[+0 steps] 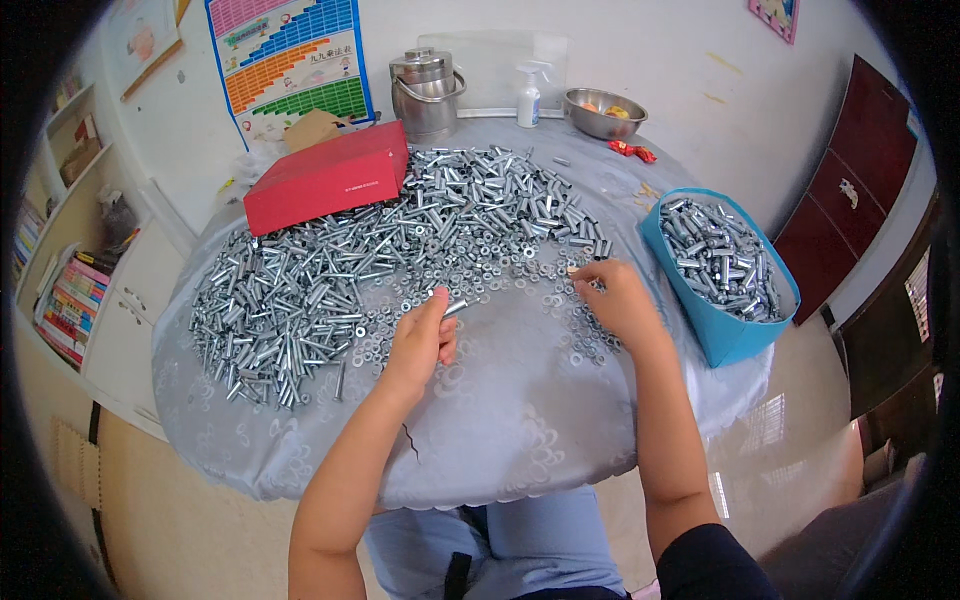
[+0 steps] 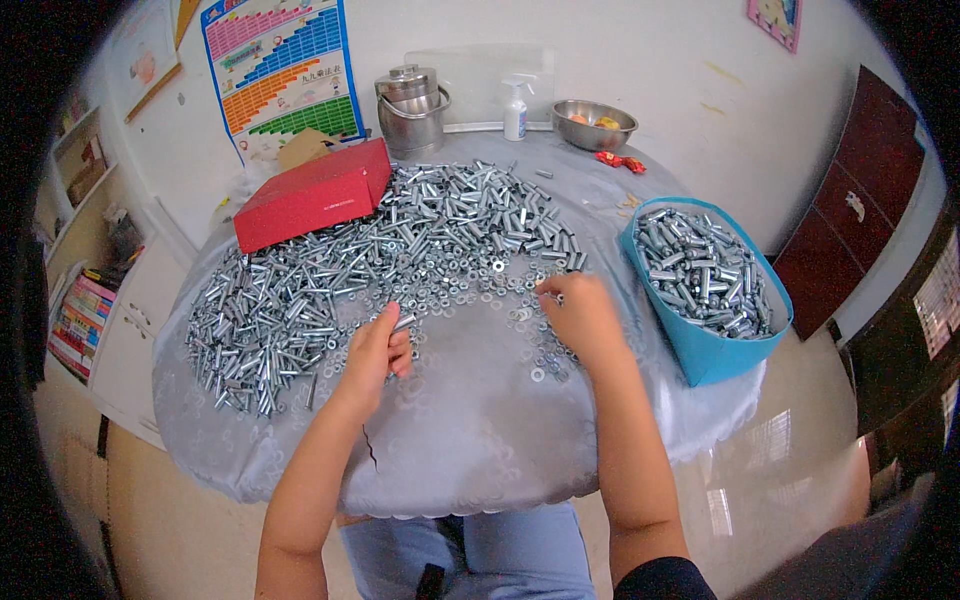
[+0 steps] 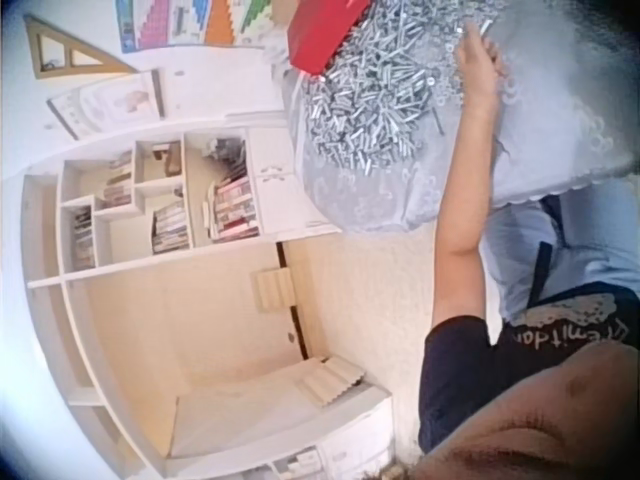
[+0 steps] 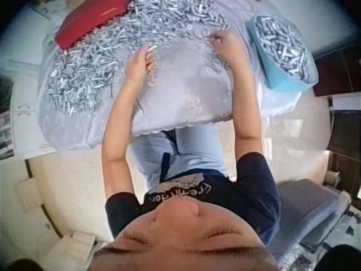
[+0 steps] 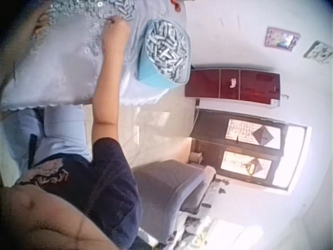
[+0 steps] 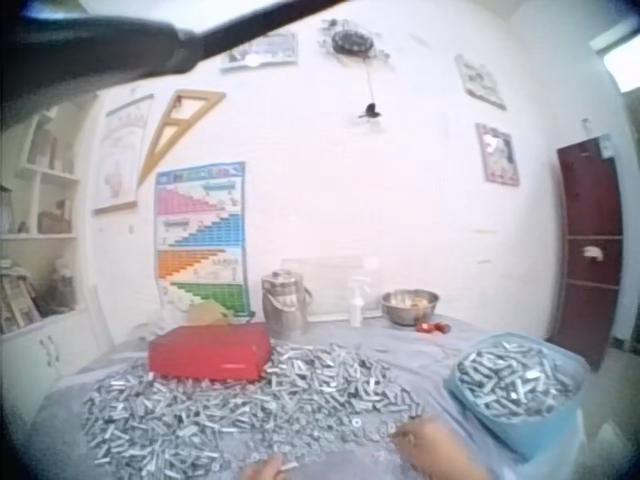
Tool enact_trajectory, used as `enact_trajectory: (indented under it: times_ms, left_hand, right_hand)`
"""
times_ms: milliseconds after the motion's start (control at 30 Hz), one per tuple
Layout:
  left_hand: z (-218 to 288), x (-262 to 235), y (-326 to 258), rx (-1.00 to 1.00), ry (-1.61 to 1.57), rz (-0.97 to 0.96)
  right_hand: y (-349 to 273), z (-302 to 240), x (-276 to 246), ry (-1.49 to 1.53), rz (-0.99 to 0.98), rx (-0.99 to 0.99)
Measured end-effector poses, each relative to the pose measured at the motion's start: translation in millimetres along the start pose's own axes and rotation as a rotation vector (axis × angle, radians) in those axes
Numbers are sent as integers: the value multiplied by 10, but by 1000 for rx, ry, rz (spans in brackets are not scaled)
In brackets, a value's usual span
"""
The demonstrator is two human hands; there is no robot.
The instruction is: The person sits at a table covered with a grey cloth and assembles metal hardware by hand. They pick up bolts and washers from a large pile, thread the washers onto the bolts, and place the completed assemblies into a blue plastic bin.
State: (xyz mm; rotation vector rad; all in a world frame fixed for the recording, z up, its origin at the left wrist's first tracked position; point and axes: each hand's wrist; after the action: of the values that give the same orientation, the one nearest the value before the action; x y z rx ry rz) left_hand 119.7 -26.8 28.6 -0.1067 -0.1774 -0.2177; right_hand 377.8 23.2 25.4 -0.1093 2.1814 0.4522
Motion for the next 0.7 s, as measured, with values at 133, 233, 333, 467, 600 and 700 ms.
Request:
enact_trajectory:
  times_ms: [133,233,333,467,600,700]
  left_hand:
    - [-9,-17,8,3,46,-23]
    - [-40,-23,15,-4,73,-14]
    - [-49,-12,22,-4,100,-41]
    - [-61,4,20,-23,98,-38]
    - [-116,-29,48,-21,117,-72]
    - [-102,-35,30,-21,124,-96]
  right_hand:
    - [-9,16,46,-64,-80,25]
    - [-7,-64,113,-98,-94,-36]
    - [-46,-121,216,-167,-93,-81]
    - [-12,-123,306,-208,-126,-62]
    - [-12,-138,319,-195,-112,-74]
    - [-4,-147,316,-190,-95,-111]
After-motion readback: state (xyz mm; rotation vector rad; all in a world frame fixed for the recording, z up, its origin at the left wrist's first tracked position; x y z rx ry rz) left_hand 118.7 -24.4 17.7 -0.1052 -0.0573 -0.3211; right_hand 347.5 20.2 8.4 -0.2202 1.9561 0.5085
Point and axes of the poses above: each hand's wrist, its own y-axis towards the middle knuckle, its own x-axis out of the palm, z = x × y, and after that the axes turned 10 degrees about -z, right-handed
